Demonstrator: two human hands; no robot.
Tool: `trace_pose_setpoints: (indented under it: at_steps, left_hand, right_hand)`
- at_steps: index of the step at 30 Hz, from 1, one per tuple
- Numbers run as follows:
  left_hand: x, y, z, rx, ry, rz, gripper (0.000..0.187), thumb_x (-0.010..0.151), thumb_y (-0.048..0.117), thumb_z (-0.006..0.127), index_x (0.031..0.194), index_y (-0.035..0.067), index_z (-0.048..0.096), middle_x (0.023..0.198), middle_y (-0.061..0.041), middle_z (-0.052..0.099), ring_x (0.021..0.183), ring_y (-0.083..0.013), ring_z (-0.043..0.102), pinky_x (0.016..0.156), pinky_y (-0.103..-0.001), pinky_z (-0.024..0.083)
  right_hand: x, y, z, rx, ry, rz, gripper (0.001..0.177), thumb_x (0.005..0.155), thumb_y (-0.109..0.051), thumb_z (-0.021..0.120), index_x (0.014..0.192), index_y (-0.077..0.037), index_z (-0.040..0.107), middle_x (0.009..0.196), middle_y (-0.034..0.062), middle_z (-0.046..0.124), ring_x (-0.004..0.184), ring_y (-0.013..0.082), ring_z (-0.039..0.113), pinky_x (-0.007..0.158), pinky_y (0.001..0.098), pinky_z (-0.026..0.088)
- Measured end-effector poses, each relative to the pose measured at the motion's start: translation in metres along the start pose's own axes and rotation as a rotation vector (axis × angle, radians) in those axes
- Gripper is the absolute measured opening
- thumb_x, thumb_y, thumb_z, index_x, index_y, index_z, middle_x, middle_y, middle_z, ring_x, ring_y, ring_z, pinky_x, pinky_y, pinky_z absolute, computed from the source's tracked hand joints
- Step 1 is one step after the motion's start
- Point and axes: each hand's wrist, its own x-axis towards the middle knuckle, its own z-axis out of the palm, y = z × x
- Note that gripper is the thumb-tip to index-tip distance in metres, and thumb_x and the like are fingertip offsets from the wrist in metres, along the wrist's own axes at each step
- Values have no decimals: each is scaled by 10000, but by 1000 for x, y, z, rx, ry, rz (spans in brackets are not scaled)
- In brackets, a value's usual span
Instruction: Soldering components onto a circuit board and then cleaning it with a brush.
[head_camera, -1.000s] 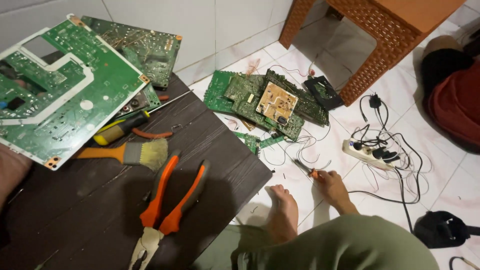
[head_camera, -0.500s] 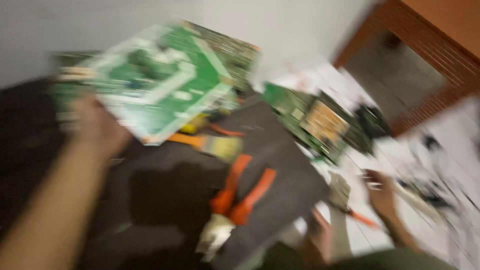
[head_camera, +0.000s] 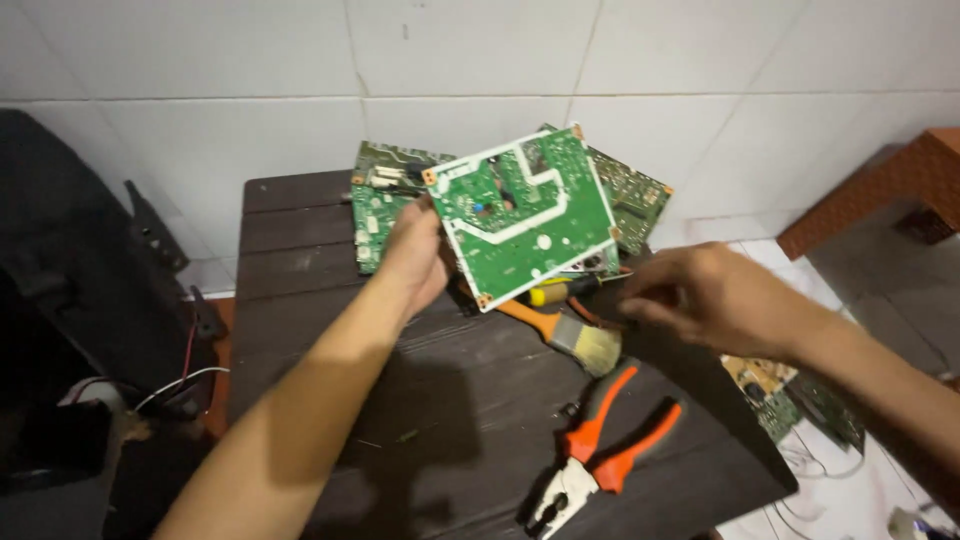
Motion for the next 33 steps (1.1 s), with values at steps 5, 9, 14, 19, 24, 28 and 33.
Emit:
trace_pose_setpoints:
  at_steps: [5,9,14,19,24,28,33]
  left_hand:
    - [7,-6,-14,32,-6,10,260,908,65,699,1166,97,699,1071,-127,762,967,-251,749,892,-391,609]
    - [6,-8,-9,-5,-20,27,249,882,58,720,1129,89,719,1043,-141,772,950,-259,760,871,-402,619]
    - [-16,30,27,277,121,-193,400,894,55,573,1278,165,587,1434,-115,639,1432,-261,464,1237,-522,225]
    - [-9,23,16,75,2,-133,228,970,6,573,1163,114,632,1064,-174,734,996,-305,698,887,-496,592]
    - [-20,28,26,60,-77,-105,174,966,8,594,1089,102,674,1073,-175,747,1045,-315,700,955,-492,574]
    - [-32,31,40,95,-110,-87,190,997,32,596,1160,73,684,977,-172,740,846,-278,715,762,-452,610]
    - [-41,41,55,195,4,-101,380,974,63,543,1349,108,581,1308,-155,565,1142,-260,499,944,-461,401]
  right_hand:
    - [26,-72,20,-234,-84,52,337,813,-512,780,947,-205,809,808,59,797,847,299,789,779,483,624]
    - [36,-57,73,-337,-4,58,304,825,-508,672,843,-213,744,701,22,741,737,311,763,679,474,602]
    - [23,-70,39,-276,-58,-358,122,750,-300,701,810,-205,655,786,-30,629,544,272,642,470,473,527]
    - [1,-63,-8,4,301,-643,100,759,-186,669,847,-142,658,821,-1,677,677,216,687,559,367,563]
    - [14,-62,-20,256,808,-617,155,889,59,768,1028,57,701,1009,188,757,859,218,777,745,240,651]
    - [31,-52,3,187,678,-763,302,1019,-160,524,1249,-10,651,1190,162,726,1017,269,738,897,360,587]
    - [24,-70,4,267,605,-856,235,982,-50,647,1215,-15,652,894,50,723,729,185,679,665,300,572]
